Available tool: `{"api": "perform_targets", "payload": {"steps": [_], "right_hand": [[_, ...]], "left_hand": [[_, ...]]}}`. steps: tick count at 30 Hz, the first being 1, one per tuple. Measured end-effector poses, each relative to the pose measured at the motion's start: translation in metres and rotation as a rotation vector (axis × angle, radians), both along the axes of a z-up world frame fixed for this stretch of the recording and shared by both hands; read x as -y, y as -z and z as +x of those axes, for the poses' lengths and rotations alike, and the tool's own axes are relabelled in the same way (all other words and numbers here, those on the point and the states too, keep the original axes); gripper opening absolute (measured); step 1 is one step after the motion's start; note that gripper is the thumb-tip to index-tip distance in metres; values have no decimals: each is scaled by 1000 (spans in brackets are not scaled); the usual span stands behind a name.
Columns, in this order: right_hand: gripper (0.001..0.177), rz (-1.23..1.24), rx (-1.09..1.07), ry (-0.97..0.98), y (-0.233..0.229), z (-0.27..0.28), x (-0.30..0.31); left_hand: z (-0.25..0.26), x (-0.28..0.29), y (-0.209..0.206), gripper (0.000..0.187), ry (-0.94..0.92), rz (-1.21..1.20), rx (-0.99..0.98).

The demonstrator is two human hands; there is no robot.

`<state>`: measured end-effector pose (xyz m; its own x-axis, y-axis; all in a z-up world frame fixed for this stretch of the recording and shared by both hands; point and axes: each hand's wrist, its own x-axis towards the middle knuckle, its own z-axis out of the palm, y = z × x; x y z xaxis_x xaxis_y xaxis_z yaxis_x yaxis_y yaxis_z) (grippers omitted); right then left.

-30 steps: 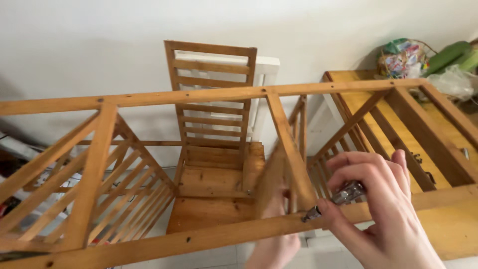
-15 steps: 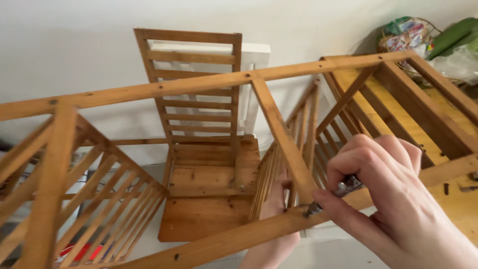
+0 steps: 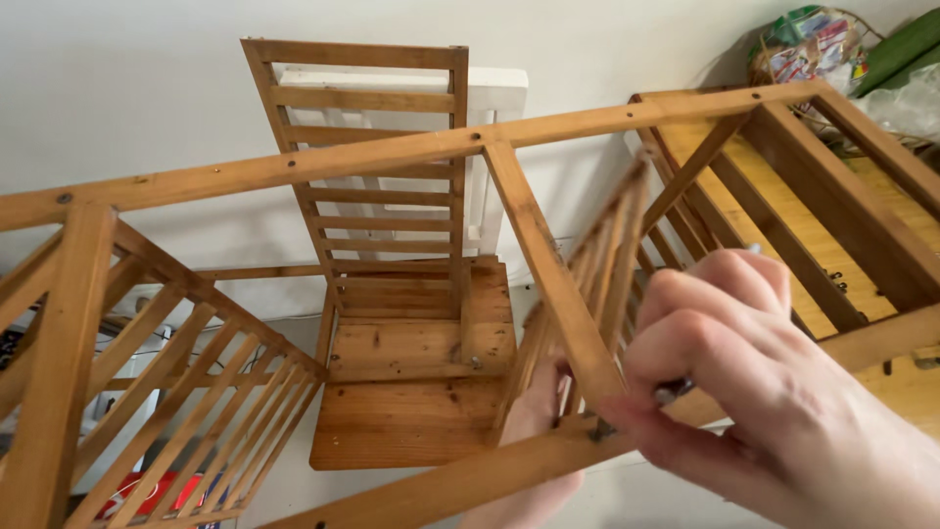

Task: The person uses a manual screwdriver to tighten screws into the joints of a wooden furniture frame. They work on multiple connection points, securing the frame pieces together.

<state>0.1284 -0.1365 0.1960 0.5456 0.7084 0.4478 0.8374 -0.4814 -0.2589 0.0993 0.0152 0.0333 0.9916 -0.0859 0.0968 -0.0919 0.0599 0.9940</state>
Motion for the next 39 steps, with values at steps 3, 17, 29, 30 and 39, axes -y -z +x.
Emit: {"api": "perform_targets", "payload": {"steps": [3, 17, 29, 30, 39], "right_hand": [[30, 27, -40, -75, -2, 4, -5], [27, 95, 80, 14, 0, -2, -21], [39, 287, -208, -287, 0, 4, -22], [40, 316, -302, -306, -1, 9, -22], [13, 735, -564, 6, 4, -7, -29]], "left_hand": [[-1, 0, 3, 49, -66, -9, 70], [-15, -15, -33, 25, -158, 311, 375], [-13, -43, -57, 16, 324, 99, 156], [-11, -43, -56, 17, 321, 107, 184], [-3, -41, -27, 16, 175, 231, 469]]}}
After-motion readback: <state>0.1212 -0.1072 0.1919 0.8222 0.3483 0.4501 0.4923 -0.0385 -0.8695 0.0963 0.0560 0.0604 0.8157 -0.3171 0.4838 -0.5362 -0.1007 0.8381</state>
